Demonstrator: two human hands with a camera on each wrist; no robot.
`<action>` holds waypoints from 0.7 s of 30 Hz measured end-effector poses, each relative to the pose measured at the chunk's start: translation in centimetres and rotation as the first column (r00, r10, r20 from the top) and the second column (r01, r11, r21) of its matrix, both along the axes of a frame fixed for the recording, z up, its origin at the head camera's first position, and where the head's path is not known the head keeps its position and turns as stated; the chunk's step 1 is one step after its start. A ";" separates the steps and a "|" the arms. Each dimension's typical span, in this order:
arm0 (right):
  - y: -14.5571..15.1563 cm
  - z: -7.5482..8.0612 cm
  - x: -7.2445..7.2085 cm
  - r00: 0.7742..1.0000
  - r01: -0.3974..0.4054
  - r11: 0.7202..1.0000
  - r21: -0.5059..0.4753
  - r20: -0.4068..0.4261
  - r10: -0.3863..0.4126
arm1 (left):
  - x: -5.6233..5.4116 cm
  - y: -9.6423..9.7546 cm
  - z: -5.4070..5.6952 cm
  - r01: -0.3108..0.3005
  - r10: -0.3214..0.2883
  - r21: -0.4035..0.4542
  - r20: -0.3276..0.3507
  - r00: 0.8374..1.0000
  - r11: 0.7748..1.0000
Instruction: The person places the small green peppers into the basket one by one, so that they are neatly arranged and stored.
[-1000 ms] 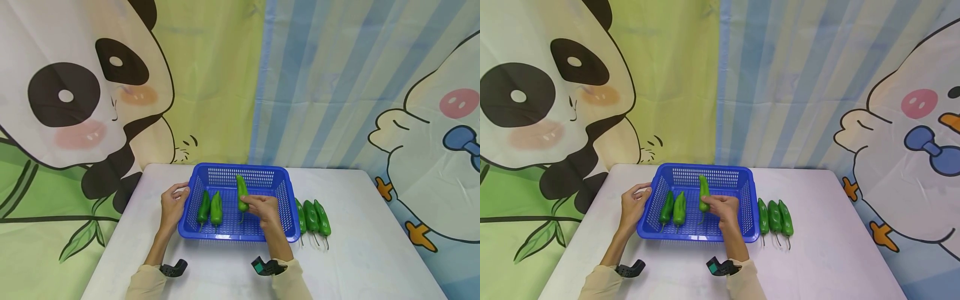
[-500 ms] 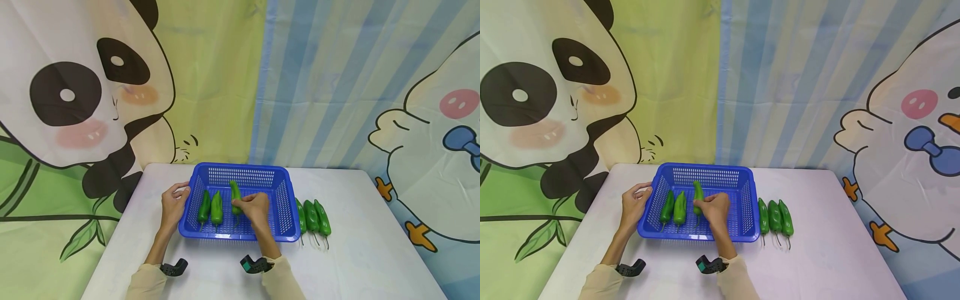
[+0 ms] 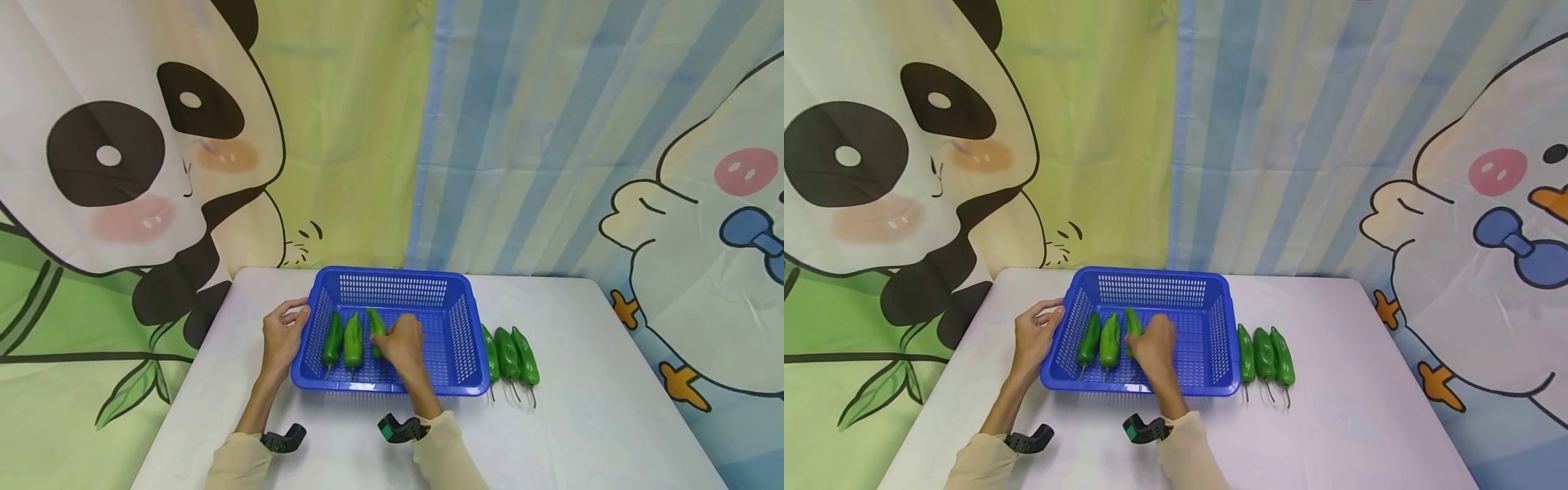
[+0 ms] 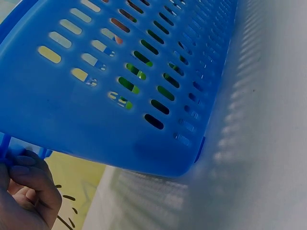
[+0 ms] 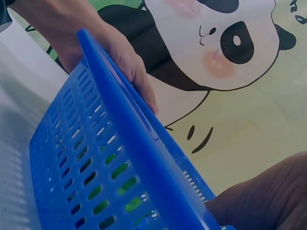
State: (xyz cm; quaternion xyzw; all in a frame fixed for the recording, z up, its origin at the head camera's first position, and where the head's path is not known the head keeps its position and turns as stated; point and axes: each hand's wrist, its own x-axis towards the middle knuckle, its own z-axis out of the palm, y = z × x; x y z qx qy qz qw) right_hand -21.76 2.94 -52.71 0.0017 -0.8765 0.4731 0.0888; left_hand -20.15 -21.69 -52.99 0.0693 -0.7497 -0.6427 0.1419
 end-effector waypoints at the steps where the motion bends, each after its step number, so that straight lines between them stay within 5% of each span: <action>1: -0.1 -0.4 -0.2 1.000 0.003 1.000 0.021 0.006 -0.003 | 0.0 0.0 0.0 0.000 0.000 0.003 -0.002 1.000 1.000; 4: -0.6 -1.7 -1.1 1.000 0.011 0.997 0.074 0.027 -0.013 | 0.0 0.0 0.1 0.002 -0.002 0.010 -0.001 1.000 1.000; 5: -0.7 -0.9 -0.8 0.999 0.008 0.997 0.082 0.034 -0.010 | 0.0 0.0 0.1 0.004 -0.004 0.013 -0.002 1.000 1.000; 12: -1.5 -5.5 -3.2 0.997 0.021 0.992 0.125 0.065 -0.030 | 0.2 0.0 0.2 0.002 -0.003 0.009 0.008 1.000 1.000; 21: -1.9 -5.1 -2.8 0.997 -0.027 0.987 0.160 0.082 0.014 | -0.1 0.1 0.2 0.006 -0.006 0.022 -0.001 1.000 1.000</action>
